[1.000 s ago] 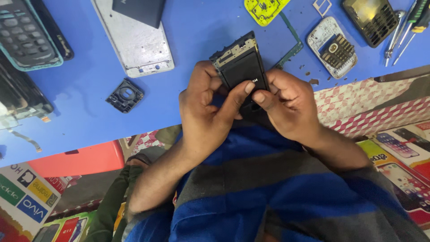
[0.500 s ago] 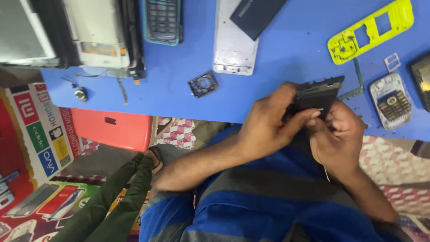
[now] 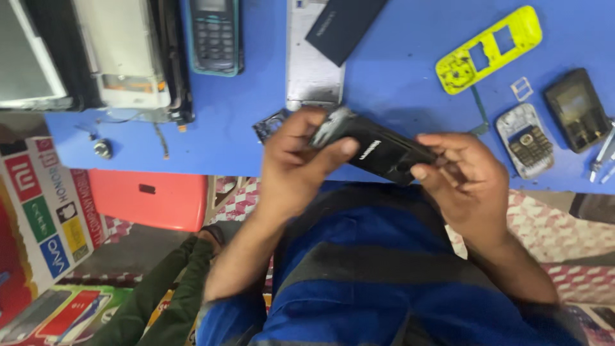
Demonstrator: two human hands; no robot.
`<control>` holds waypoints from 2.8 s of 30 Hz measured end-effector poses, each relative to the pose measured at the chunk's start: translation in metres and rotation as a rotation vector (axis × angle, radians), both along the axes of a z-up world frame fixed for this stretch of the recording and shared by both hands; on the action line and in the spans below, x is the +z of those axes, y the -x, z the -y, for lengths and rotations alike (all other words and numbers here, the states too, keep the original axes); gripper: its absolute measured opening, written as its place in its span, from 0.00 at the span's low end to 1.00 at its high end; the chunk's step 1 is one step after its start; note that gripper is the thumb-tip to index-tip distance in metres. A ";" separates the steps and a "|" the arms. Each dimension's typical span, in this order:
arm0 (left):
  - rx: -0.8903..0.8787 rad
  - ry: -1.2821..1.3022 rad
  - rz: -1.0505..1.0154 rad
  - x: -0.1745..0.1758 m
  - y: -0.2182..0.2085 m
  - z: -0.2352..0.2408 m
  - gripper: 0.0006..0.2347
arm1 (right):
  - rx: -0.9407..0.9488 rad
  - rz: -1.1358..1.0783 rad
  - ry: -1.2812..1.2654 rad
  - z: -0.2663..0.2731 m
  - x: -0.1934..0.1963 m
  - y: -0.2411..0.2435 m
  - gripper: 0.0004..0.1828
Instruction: The person assembles several mobile phones on a blue workbench. They place circuit boards into phone frames, insert batteries, and attach back covers. The person handles multiple phone models, including a white smartphone and a black feature phone, organizing parts and tools on the table.
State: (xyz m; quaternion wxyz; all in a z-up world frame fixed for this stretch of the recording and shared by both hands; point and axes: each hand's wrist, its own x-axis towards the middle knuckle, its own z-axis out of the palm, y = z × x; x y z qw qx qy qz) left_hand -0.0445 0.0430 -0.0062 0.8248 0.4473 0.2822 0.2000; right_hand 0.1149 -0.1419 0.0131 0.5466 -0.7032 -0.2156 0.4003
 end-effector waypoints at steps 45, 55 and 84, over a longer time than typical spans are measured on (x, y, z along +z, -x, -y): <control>0.208 -1.615 -1.267 0.032 -0.021 -0.086 0.24 | 0.169 0.365 -0.336 -0.029 -0.030 -0.020 0.08; 0.212 -1.628 -1.317 0.030 -0.019 -0.088 0.25 | 0.216 0.432 -0.365 -0.033 -0.032 -0.023 0.06; 0.238 -1.667 -1.209 0.025 -0.009 -0.093 0.27 | 0.221 0.648 -0.260 -0.051 0.001 -0.012 0.06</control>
